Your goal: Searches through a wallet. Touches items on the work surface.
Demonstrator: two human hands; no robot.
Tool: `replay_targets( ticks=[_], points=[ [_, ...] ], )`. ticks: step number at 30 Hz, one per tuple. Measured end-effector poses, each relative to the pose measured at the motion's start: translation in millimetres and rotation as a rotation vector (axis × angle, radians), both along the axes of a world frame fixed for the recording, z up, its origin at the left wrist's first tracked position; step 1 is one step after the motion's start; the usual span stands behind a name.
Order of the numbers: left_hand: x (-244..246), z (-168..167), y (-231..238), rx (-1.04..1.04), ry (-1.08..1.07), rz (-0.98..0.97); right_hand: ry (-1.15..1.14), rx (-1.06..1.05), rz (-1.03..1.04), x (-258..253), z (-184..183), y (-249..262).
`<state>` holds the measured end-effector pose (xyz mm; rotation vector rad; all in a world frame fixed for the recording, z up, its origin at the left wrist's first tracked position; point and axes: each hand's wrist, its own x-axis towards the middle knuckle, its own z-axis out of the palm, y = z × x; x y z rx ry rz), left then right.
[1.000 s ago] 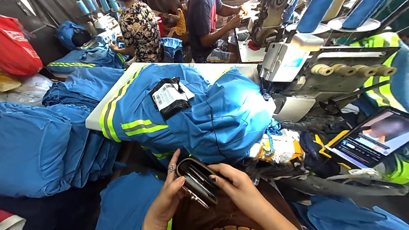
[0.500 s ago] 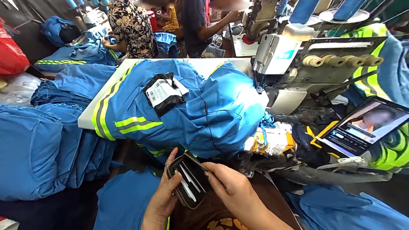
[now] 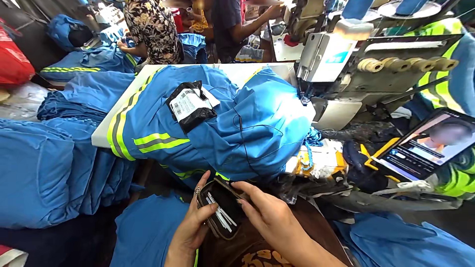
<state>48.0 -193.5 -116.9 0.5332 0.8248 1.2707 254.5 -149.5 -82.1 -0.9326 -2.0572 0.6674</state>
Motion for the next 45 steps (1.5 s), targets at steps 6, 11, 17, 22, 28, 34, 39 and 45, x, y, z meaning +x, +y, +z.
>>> replay_targets(
  ticks=[6, 11, 17, 22, 28, 34, 39, 45],
  points=[
    [9, 12, 3, -0.138, 0.147, 0.049, -0.075, -0.164, -0.029, 2, -8, 6],
    [12, 18, 3, -0.163, 0.167, 0.06, -0.073, -0.237, -0.008, 5, -10, 9],
    [17, 29, 4, -0.194, 0.218, 0.075, -0.089, -0.375, 0.077, 5, -9, 8],
    [36, 35, 8, -0.179, 0.284, 0.058, -0.237, -0.469, 0.173, 2, 6, 2],
    [45, 34, 9, -0.145, 0.372, 0.066, -0.179, -0.453, -0.031, 6, 0, 6],
    [51, 21, 6, -0.158, 0.334, 0.205, 0.062, -0.729, 0.101, 8, 8, 11],
    [55, 20, 9, -0.144, 0.298, 0.244, 0.013, -0.715, 0.155, 8, 10, 13],
    [42, 24, 16, -0.08, 0.318, 0.225, -0.022, -0.517, 0.199, 19, 15, 17]
  ],
)
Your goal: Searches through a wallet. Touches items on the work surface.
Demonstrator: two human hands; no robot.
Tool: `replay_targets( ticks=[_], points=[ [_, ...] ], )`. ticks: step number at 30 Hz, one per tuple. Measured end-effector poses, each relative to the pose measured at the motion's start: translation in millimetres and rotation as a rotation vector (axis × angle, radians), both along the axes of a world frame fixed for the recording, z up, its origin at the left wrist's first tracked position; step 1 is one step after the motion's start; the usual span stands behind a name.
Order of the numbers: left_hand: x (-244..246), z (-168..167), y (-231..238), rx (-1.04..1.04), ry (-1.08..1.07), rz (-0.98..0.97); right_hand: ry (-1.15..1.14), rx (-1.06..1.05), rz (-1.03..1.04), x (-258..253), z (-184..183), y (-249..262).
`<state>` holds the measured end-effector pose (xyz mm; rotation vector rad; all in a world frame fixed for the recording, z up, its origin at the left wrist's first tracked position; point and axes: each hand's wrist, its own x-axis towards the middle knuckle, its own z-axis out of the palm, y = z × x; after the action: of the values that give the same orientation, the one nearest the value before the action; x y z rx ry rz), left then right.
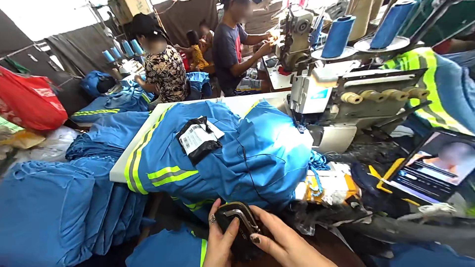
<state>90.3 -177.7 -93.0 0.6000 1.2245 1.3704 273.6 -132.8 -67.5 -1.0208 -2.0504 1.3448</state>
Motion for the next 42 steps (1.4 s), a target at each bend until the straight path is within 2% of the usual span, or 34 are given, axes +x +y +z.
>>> replay_targets(
  ticks=[2, 4, 6, 8, 10, 12, 16, 18, 20, 22, 25, 27, 31, 34, 36, 39, 42],
  points=[
    [-7, 2, 1, -0.007, 0.067, -0.054, 0.049, 0.11, -0.083, 4, -1, 8],
    [-16, 5, -1, 0.028, 0.11, -0.22, 0.161, 0.08, -0.129, 6, -1, 20],
    [-21, 11, -5, 0.157, 0.047, -0.48, 0.292, -0.102, -0.075, 5, 0, 31],
    [-19, 16, -9, 0.26, -0.178, -0.713, 0.385, -0.354, 0.054, 3, -5, 35],
    [-14, 15, -12, 0.274, -0.369, -0.8, 0.443, -0.619, 0.193, 1, -14, 32],
    [-18, 12, -9, 0.315, -0.391, -0.816, 0.404, -0.813, 0.296, 5, -20, 28],
    [-38, 14, -14, 0.205, -0.294, -0.84, 0.193, -0.804, 0.45, 21, -20, 30],
    [-43, 12, -16, 0.117, -0.21, -0.867, 0.109, -0.659, 0.447, 23, -18, 33],
    [-42, 6, -17, 0.035, -0.103, -0.819, 0.003, -0.377, 0.407, 26, -15, 39],
    [-37, -1, -15, -0.044, 0.004, -0.667, -0.132, -0.129, 0.387, 27, -8, 42],
    [-31, -10, -4, -0.148, 0.123, -0.313, -0.267, 0.126, 0.328, 28, 11, 40],
    [-27, -10, 5, -0.179, 0.123, -0.123, -0.312, 0.315, 0.278, 25, 17, 33],
    [-10, -3, 20, -0.128, 0.053, 0.097, -0.324, 0.658, 0.133, 7, 18, 7],
    [-7, 0, 37, -0.138, -0.075, 0.27, -0.369, 0.813, 0.088, -14, 17, -18],
    [-6, 7, 42, -0.125, -0.166, 0.32, -0.503, 0.898, 0.084, -27, 13, -27],
    [5, 17, 45, -0.146, -0.291, 0.349, -0.631, 0.839, 0.212, -40, 6, -29],
    [5, 18, 44, -0.124, -0.334, 0.365, -0.571, 0.817, 0.212, -45, -14, -25]
  ],
)
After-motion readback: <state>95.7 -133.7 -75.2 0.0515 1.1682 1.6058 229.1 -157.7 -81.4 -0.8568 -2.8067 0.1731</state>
